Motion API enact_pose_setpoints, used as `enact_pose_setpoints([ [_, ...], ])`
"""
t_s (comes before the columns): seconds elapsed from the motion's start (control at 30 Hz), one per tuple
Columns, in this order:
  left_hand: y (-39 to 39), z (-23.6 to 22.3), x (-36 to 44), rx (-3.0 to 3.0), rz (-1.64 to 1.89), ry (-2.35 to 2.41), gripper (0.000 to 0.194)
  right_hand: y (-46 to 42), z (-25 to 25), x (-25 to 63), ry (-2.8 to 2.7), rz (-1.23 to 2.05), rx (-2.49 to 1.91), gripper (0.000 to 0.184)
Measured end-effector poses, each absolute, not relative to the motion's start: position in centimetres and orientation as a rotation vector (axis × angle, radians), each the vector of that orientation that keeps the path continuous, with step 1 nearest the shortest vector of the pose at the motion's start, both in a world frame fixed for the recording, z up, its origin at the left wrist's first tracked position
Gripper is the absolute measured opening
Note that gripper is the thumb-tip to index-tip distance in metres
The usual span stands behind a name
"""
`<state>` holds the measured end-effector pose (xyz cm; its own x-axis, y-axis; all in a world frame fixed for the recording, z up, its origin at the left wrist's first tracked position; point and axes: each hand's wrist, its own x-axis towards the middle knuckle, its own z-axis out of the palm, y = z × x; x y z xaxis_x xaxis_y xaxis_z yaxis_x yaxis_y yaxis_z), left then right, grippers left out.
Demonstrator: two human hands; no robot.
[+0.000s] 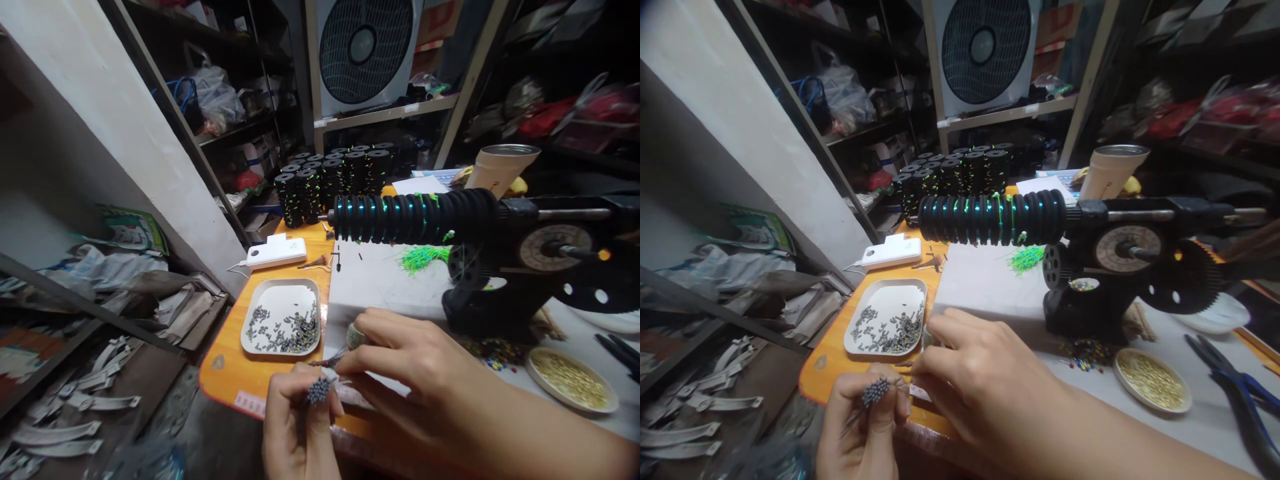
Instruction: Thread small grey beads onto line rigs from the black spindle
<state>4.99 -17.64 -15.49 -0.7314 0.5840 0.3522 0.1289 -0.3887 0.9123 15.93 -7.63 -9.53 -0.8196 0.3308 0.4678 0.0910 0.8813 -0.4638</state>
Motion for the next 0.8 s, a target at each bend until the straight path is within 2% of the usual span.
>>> enact_pose_setpoints([
  [0.3,-17.64,-15.65,4.99,0.964,2.177,1.542,0.019,-7.65,-9.25,15.83,-2.460,0.562,-0.295,0.024],
  [0.47,-17.56,-15.84,4.89,0.952,2.141,1.556,0.019,-7.57,-8.94,16.06,-2.401,0.539,-0.270,0.016],
  [0.8,-17.55,-15.81,5.81,0.688,2.107,1.506,0.018,-7.76,-8.74,15.54,-2.286,0.916,-0.352,0.013],
])
